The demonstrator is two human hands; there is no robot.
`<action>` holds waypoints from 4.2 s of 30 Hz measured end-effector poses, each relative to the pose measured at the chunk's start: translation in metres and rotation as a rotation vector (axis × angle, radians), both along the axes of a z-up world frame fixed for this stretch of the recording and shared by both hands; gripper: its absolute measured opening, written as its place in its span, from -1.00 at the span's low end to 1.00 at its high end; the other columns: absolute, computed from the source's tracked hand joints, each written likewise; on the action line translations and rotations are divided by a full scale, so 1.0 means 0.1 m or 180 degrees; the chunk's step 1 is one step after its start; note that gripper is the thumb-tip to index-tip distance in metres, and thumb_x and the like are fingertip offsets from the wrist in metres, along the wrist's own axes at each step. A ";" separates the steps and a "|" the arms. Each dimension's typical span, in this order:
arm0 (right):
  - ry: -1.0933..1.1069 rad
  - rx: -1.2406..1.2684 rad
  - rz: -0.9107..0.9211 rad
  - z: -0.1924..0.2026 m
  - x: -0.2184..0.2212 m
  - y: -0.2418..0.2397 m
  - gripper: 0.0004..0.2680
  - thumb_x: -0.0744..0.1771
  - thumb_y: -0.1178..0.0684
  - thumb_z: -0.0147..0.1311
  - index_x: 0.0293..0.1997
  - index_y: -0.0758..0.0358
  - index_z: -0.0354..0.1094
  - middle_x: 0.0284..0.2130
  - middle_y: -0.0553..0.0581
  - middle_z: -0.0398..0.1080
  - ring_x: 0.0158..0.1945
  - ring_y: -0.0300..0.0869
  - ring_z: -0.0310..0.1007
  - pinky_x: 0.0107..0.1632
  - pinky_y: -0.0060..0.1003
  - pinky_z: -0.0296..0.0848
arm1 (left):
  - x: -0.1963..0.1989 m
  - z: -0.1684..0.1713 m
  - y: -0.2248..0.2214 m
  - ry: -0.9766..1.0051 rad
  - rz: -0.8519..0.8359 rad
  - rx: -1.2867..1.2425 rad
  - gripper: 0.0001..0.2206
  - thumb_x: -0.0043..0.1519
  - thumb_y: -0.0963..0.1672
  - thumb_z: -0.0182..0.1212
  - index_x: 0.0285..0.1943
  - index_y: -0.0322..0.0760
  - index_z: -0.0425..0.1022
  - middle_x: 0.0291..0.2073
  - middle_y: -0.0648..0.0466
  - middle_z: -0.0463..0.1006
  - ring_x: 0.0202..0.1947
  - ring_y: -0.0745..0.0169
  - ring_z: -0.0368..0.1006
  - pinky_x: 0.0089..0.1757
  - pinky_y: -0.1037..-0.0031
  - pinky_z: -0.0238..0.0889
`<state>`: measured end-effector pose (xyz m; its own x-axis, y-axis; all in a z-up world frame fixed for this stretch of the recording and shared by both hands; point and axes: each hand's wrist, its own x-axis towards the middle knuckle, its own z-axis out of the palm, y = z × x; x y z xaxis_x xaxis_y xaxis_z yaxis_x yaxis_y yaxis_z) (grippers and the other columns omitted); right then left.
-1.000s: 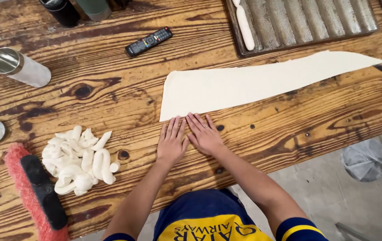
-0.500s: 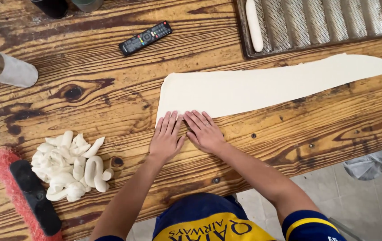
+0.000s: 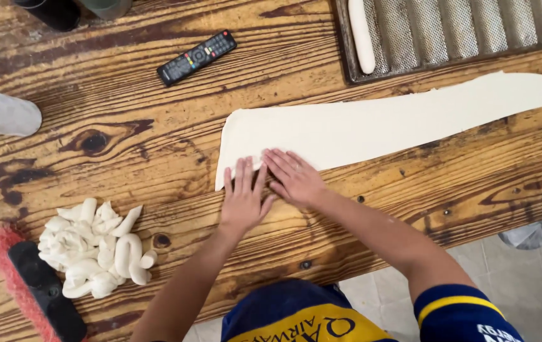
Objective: Cutting strips of dough and rolling them into long cylinders on a wooden table
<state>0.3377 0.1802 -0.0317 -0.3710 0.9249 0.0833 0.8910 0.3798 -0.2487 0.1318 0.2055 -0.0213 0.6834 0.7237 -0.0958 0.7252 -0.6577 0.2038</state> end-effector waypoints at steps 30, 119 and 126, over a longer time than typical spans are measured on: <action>-0.0305 -0.0190 -0.1316 -0.04 1.82 0.41 -0.49 0.46 -0.26 -0.43 0.61 0.14 -0.27 0.55 0.18 -0.20 0.59 0.07 -0.27 0.51 0.11 -0.19 | 1.12 -0.02 0.23 0.0144 0.0154 -0.0132 -0.34 0.36 0.15 -0.31 0.68 0.14 -0.23 0.61 0.04 -0.15 0.59 -0.10 -0.33 0.34 -0.36 -0.60; -0.0379 0.0094 -0.0214 -0.23 4.23 -0.39 -0.43 0.42 -0.30 -0.24 0.58 0.19 -0.21 0.53 0.26 -0.15 0.57 0.12 -0.23 0.47 0.32 -0.24 | 4.13 -0.10 -0.27 -0.0386 0.0256 0.0956 -0.37 0.33 0.19 -0.20 0.60 0.10 0.11 0.50 0.04 0.20 0.49 -0.10 0.06 0.34 -0.33 -0.27; -0.0158 -0.0540 -0.0750 0.00 4.71 -0.29 -0.42 0.42 -0.38 -0.65 0.60 0.16 -0.37 0.56 0.24 -0.35 0.59 0.09 -0.42 0.52 0.16 -0.32 | 4.39 -0.05 -0.39 -0.0548 -0.0189 0.0927 -0.34 0.29 0.20 -0.24 0.61 0.14 0.08 0.53 0.14 0.13 0.52 0.02 0.01 0.37 -0.26 -0.30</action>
<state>0.8086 0.1507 -0.0318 -0.1440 0.9852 -0.0926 0.9624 0.1177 -0.2449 0.5710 0.1661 -0.0262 0.7134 0.6622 0.2293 0.6551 -0.7463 0.1173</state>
